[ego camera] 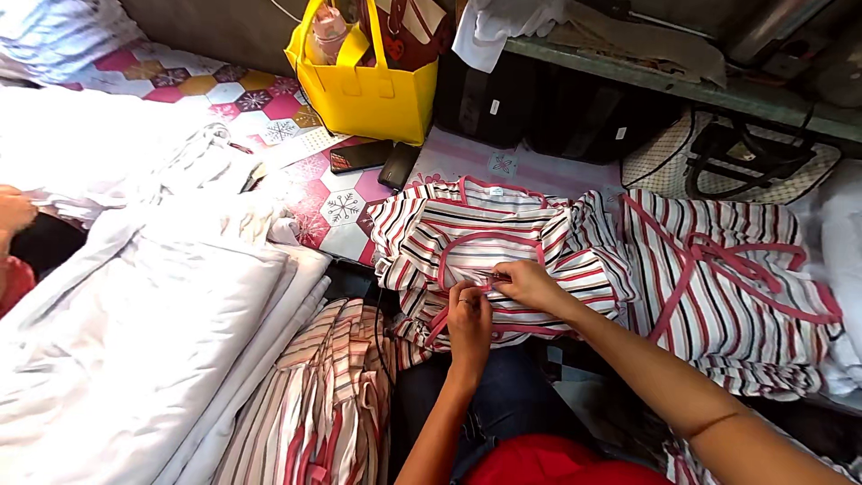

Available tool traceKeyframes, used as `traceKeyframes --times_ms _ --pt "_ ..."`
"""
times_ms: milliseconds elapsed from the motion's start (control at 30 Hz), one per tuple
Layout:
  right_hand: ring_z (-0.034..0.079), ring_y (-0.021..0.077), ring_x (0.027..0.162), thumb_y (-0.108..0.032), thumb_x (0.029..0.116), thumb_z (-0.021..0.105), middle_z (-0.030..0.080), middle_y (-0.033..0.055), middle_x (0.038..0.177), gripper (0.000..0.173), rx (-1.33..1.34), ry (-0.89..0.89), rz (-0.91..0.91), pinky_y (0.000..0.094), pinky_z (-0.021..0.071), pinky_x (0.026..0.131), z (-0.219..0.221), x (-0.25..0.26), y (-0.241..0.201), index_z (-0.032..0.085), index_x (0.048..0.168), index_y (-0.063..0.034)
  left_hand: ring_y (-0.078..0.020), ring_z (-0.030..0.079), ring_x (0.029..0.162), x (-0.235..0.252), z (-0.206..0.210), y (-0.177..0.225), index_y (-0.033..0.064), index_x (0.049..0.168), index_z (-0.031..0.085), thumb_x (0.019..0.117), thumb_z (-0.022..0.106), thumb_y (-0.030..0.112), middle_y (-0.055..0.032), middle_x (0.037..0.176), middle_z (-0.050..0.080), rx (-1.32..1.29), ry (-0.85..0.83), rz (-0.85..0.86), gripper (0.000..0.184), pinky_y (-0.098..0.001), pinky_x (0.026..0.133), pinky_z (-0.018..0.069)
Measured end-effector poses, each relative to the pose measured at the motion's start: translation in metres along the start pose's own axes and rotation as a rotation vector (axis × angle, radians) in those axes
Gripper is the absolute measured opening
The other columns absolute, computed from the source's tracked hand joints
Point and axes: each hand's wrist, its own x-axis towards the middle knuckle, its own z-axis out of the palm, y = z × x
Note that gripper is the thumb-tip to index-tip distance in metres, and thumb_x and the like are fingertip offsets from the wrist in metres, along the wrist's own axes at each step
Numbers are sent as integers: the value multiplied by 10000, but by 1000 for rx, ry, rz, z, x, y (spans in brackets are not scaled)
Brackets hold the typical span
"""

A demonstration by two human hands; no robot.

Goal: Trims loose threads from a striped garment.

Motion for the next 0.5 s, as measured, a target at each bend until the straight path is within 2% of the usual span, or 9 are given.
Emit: traceKeyframes --times_ms 100,167,233,267,300,367,433,500 --pt "671 305 983 -191 1010 583 716 170 1003 253 48 35 7 526 490 901 2 -2 2 713 1126 -7 -276 711 862 1 7 7 -123 1034 690 871 709 70 -277 1111 667 138 -4 25 253 -336 760 605" --pt "670 254 966 -177 1010 586 716 152 1017 248 133 55 6 471 504 906 2 -2 7 710 1135 -3 -347 708 922 2 12 7 -99 1020 705 890 708 75 -272 1097 680 250 1 75 218 -403 803 601" --pt "637 162 862 -180 1023 584 698 108 961 241 268 48 4 371 511 830 0 -4 12 704 1124 2 -391 712 964 1 16 2 -73 953 736 900 666 13 -262 1080 704 294 29 131 123 -441 833 598" --pt "574 95 751 -210 1047 568 650 55 872 245 360 31 13 292 481 729 -3 -6 13 695 1097 -6 -378 718 960 0 16 0 -68 922 740 900 652 -13 -253 1070 712 275 46 150 106 -425 836 600" --pt "480 35 622 -261 1078 528 556 -17 753 282 478 -2 33 219 413 607 -6 -9 12 681 1057 -26 -342 726 953 -1 14 -3 -70 905 738 895 650 -31 -247 1071 715 222 52 149 97 -388 834 603" --pt "358 -5 472 -331 1123 393 426 -95 616 379 705 -142 110 164 317 464 -17 -16 11 653 1048 -65 -238 730 900 -3 7 -4 -88 899 729 876 656 -61 -255 1097 704 40 37 76 82 -293 785 606" --pt "323 -7 435 -346 1131 348 390 -108 575 415 794 -276 160 157 288 427 -25 -22 13 648 1022 -81 -146 718 885 -4 0 -3 -99 904 719 876 673 -50 -252 1139 686 -130 11 -48 73 -227 768 597" --pt "303 -15 425 -331 1132 340 373 -112 557 420 806 -364 178 152 262 417 -28 -25 17 645 982 -85 -95 696 905 -4 -5 1 -102 896 705 887 674 -30 -238 1175 659 -251 -15 -168 78 -195 766 588"
